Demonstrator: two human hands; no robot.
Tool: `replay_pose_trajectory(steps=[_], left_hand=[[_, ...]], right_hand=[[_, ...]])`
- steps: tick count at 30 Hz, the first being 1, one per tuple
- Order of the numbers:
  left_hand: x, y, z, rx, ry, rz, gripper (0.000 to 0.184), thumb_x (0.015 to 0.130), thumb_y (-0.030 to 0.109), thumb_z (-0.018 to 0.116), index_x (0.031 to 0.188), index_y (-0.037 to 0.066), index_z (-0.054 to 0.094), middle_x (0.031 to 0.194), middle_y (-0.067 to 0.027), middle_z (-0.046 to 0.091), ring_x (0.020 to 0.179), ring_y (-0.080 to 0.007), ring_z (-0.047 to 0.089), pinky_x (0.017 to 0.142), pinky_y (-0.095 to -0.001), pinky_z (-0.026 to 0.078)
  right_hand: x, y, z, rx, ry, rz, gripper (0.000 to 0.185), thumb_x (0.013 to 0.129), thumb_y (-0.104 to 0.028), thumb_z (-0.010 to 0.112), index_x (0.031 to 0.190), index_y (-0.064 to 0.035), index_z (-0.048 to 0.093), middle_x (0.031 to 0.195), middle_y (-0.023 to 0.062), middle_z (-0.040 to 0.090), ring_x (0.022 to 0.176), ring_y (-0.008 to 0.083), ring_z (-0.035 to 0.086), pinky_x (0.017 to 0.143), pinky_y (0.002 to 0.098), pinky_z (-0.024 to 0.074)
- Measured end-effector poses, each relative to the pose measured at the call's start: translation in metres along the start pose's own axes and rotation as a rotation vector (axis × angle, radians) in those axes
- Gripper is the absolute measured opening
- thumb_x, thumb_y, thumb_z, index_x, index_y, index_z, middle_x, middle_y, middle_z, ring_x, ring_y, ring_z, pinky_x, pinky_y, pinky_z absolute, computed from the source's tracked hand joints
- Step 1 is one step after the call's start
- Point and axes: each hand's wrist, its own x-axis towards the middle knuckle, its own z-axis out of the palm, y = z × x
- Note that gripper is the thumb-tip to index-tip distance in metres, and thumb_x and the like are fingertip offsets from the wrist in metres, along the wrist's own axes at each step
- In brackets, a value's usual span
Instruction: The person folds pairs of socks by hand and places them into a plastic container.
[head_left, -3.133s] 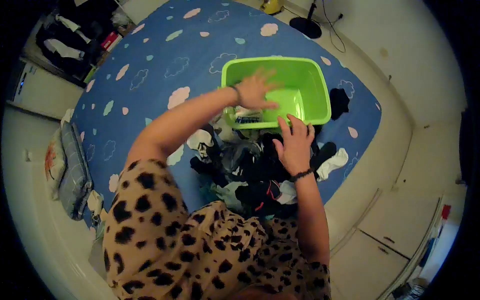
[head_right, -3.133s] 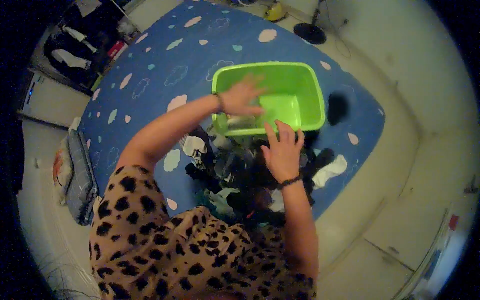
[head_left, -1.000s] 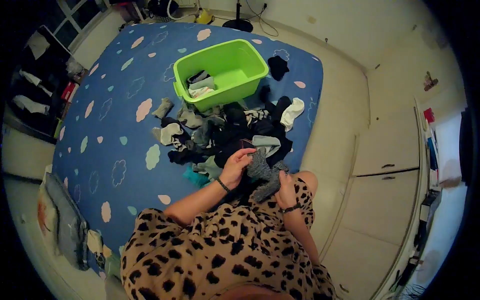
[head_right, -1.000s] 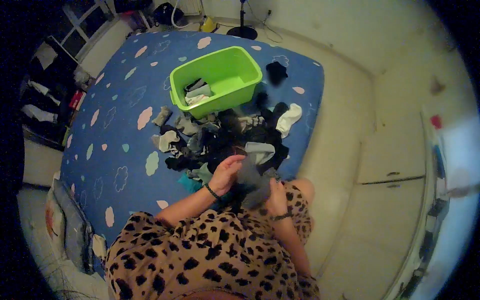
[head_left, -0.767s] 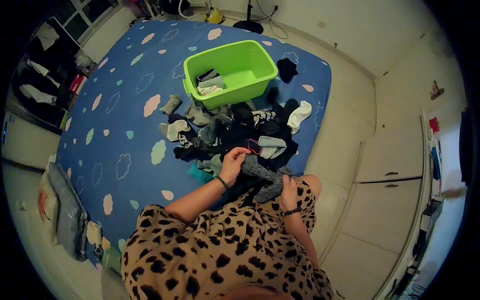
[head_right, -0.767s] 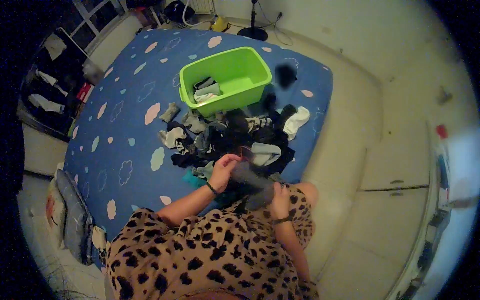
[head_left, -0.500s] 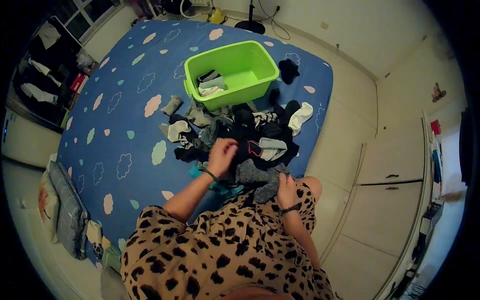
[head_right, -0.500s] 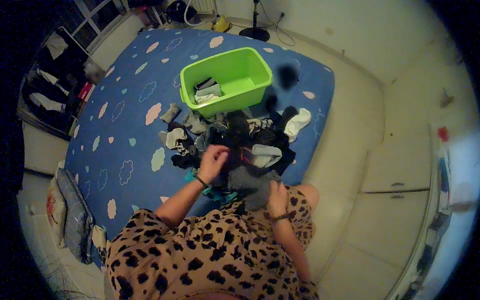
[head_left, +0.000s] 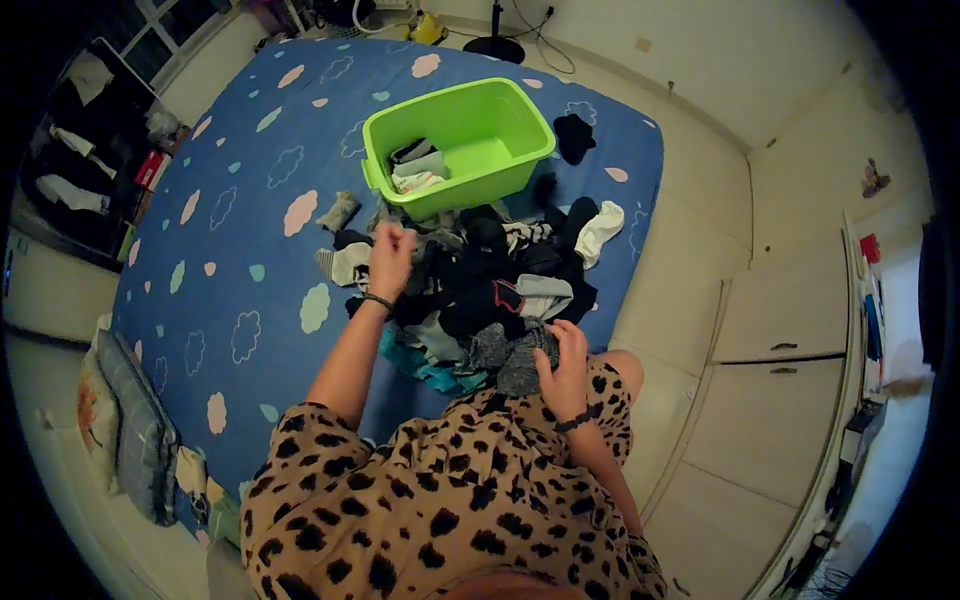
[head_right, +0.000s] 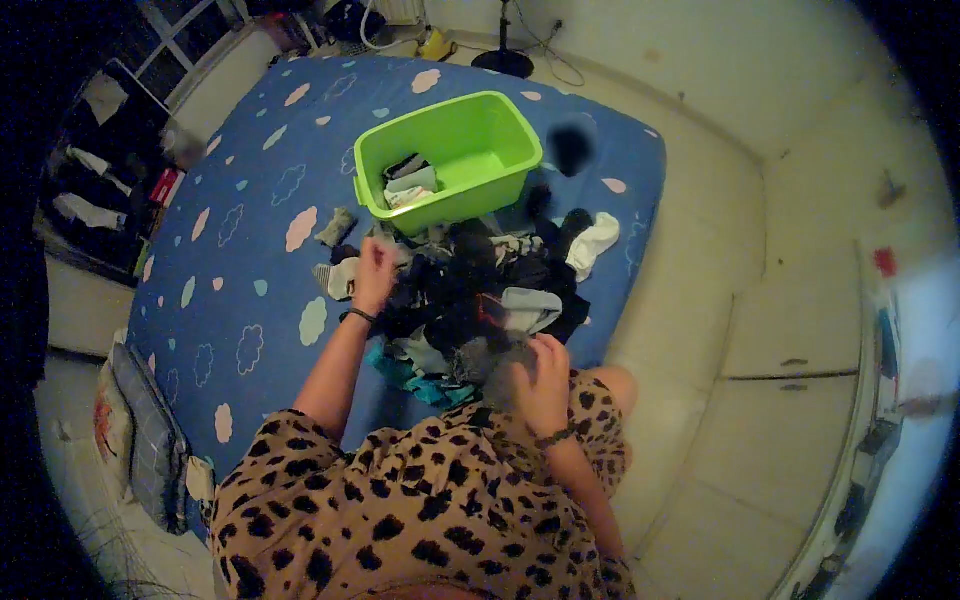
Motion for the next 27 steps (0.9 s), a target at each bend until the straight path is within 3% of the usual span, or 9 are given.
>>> replay_pose_trajectory(steps=[2, 5, 8, 12, 14, 17, 22, 24, 27], left_hand=[[-0.002, -0.015, 0.015, 0.582, 0.181, 0.938, 0.035, 0.089, 0.03, 0.059, 0.109, 0.001, 0.052, 0.083, -0.0163, 0.065, 0.073, -0.0379, 0.063, 0.069, -0.0449, 0.05], [0.002, -0.043, 0.03, 0.754, -0.002, 0.388, 0.03, 0.082, 0.024, 0.063, 0.104, 0.004, 0.057, 0.086, -0.0201, 0.066, 0.087, -0.0419, 0.061, 0.081, -0.0487, 0.046], [-0.071, 0.03, 0.064, 0.552, -0.037, 1.031, 0.015, 0.067, 0.009, 0.061, 0.081, 0.006, 0.058, 0.066, -0.0174, 0.057, 0.069, -0.0395, 0.056, 0.073, -0.0486, 0.041], [-0.189, 0.066, 0.088, 0.67, -1.012, 0.797, 0.013, 0.072, 0.014, 0.06, 0.085, 0.011, 0.06, 0.075, -0.017, 0.059, 0.069, -0.0386, 0.058, 0.057, -0.0488, 0.044], [-0.218, 0.035, 0.091, 0.587, -1.107, 0.878, 0.013, 0.081, 0.023, 0.059, 0.09, 0.014, 0.06, 0.072, -0.0179, 0.059, 0.066, -0.0372, 0.06, 0.055, -0.0471, 0.045], [-0.209, 0.053, 0.067, 0.559, -1.288, 0.719, 0.02, 0.088, 0.03, 0.055, 0.094, 0.011, 0.058, 0.067, -0.0185, 0.058, 0.068, -0.0365, 0.061, 0.056, -0.0442, 0.047], [-0.156, 0.06, 0.006, 0.158, -0.924, -0.119, 0.057, 0.099, 0.048, 0.035, 0.093, -0.002, 0.062, 0.069, -0.0035, 0.054, 0.066, -0.0118, 0.045, 0.063, -0.0329, 0.043], [-0.136, -0.025, 0.003, -0.073, -0.687, -0.25, 0.052, 0.098, 0.044, 0.042, 0.121, -0.002, 0.051, 0.113, -0.0107, 0.056, 0.096, -0.016, 0.051, 0.077, -0.0348, 0.043], [-0.132, -0.074, -0.015, 0.161, -0.458, 0.271, 0.049, 0.09, 0.033, 0.06, 0.121, -0.001, 0.046, 0.119, -0.0158, 0.051, 0.103, -0.0239, 0.051, 0.081, -0.038, 0.042]], right_hand=[[0.001, -0.005, 0.002, 0.052, -0.062, 0.004, 0.038, 0.082, -0.013, 0.063, 0.116, -0.0024, 0.052, 0.124, 0.0172, 0.047, 0.117, 0.0365, 0.045, 0.1, 0.0437, 0.0366], [-0.004, -0.004, 0.013, 0.078, -0.167, -0.064, 0.033, 0.087, -0.012, 0.06, 0.116, -0.0023, 0.051, 0.123, 0.0177, 0.047, 0.116, 0.0362, 0.047, 0.099, 0.0437, 0.0377], [-0.006, -0.001, 0.007, 0.027, -0.212, -0.114, 0.037, 0.086, -0.012, 0.061, 0.12, -0.0027, 0.049, 0.125, 0.0181, 0.047, 0.117, 0.0363, 0.046, 0.1, 0.0427, 0.0372], [-0.009, 0.012, 0.003, 0.094, 0.116, 0.152, 0.056, 0.075, -0.011, 0.066, 0.127, -0.0023, 0.045, 0.135, 0.0189, 0.04, 0.12, 0.0332, 0.044, 0.101, 0.0398, 0.0364], [0.005, 0.003, -0.008, 0.045, 0.072, -0.3, 0.057, 0.076, -0.012, 0.067, 0.128, -0.0024, 0.045, 0.135, 0.0194, 0.04, 0.125, 0.0327, 0.041, 0.102, 0.0393, 0.0361], [-0.01, 0.007, -0.009, 0.138, -0.276, -0.224, 0.049, 0.077, -0.016, 0.067, 0.121, -0.0023, 0.053, 0.131, 0.0201, 0.045, 0.122, 0.0334, 0.044, 0.102, 0.0384, 0.037], [-0.037, 0.005, 0.016, 0.371, -0.634, 0.187, 0.037, 0.087, -0.015, 0.063, 0.121, -0.002, 0.053, 0.113, 0.0146, 0.058, 0.103, 0.0283, 0.057, 0.089, 0.036, 0.0455], [-0.022, -0.02, 0.014, 0.311, -0.716, 0.143, 0.035, 0.089, -0.014, 0.063, 0.12, -0.0028, 0.053, 0.109, 0.0134, 0.059, 0.098, 0.0261, 0.058, 0.084, 0.0352, 0.047], [-0.025, -0.01, 0.027, 0.27, -0.789, 0.036, 0.036, 0.09, -0.023, 0.06, 0.12, -0.003, 0.055, 0.112, 0.0157, 0.059, 0.096, 0.0275, 0.063, 0.081, 0.0364, 0.0505]])
